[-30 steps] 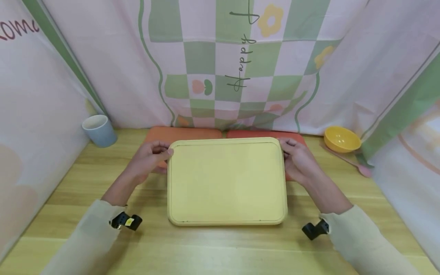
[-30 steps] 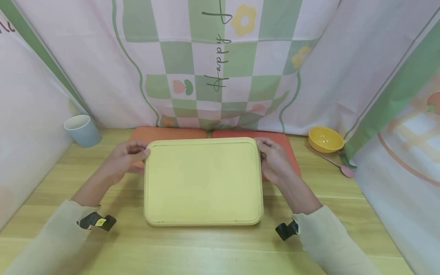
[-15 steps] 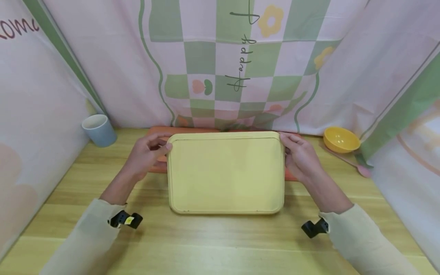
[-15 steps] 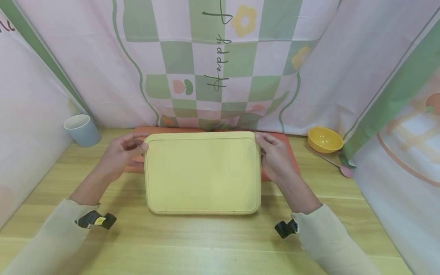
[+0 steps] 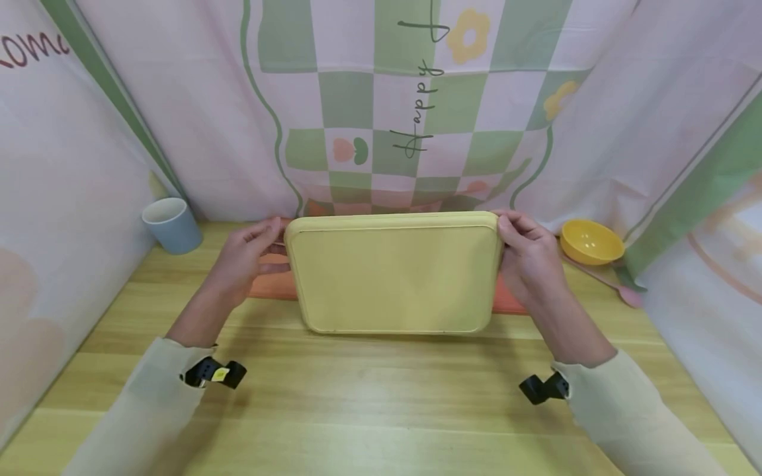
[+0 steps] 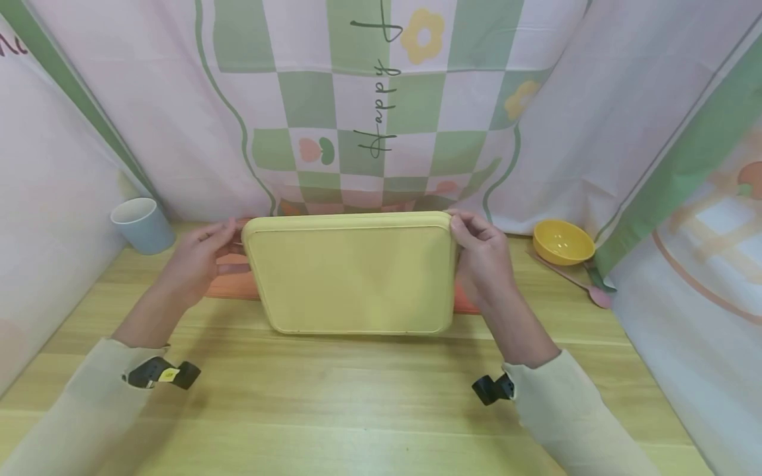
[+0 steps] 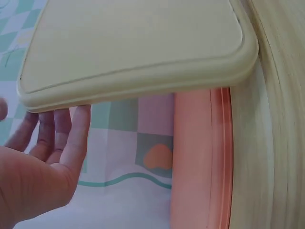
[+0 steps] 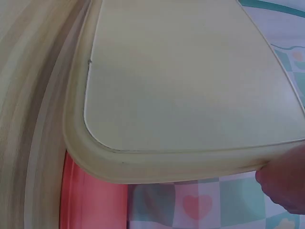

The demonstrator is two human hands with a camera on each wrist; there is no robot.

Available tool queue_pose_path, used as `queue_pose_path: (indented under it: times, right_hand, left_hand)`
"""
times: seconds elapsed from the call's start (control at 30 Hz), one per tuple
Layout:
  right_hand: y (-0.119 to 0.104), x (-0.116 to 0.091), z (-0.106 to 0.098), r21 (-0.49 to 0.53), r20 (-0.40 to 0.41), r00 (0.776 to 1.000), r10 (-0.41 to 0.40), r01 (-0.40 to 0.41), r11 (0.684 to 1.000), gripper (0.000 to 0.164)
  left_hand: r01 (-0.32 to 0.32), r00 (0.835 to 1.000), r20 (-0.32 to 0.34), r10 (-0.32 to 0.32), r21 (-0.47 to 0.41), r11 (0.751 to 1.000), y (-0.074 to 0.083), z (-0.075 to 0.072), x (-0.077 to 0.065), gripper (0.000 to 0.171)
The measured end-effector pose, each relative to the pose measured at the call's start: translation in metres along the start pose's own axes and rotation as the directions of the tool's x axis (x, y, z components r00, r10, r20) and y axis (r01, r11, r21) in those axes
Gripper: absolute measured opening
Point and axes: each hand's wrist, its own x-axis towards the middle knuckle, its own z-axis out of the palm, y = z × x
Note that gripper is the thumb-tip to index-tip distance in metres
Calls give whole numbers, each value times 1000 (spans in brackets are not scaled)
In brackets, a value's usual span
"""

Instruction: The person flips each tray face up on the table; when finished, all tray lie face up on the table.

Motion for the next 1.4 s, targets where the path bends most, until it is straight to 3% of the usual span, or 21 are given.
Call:
queue_pose_path:
  times: [0.2,0.33,0.53,0.77,0.87,0.97,1.1,1.17,1.3,1.4]
  right_hand:
    - [0,-4,4,10,68,991,-113,113,994,13]
    - [1,-4,6,36,142,973,-184,181,983,15]
    - [5,-4,5,65,176,954,-242,234,970,16]
    - [6,-4,3,91,134,969,-206,195,977,19]
    - [1,-4,3,45,143,980,-141,136,990,21]
    - [-6,-4,1,-97,177,984,-19,36,995,25]
    - [-17,-3,-4,-283,161,969,186,-135,950,23]
    - [-20,-3,-7,-330,148,946,290,-229,916,34]
    - [-22,0,-12,-387,145,878,456,-374,843,96]
    - [-21,2,-15,-407,162,843,512,-416,813,103]
  left_hand:
    - [110,994,22,-110,18,994,3,-1,0,57]
    - [135,988,80,-134,-6,991,2,-2,0,62]
    - [84,989,130,-70,-104,991,-2,-1,-1,53]
    - [13,995,103,-1,-125,992,-6,1,-5,51]
    - [-25,994,103,39,-141,990,-6,1,-5,47]
    - [-84,991,90,98,-150,985,-6,-1,-3,43]
    - [-161,984,51,172,-179,971,-6,-2,-2,42]
    - [-183,982,17,190,-204,962,-6,-1,-2,44]
    - [-211,978,-54,204,-227,951,-10,1,-2,54]
    - [-232,973,-73,221,-234,944,-11,1,-1,50]
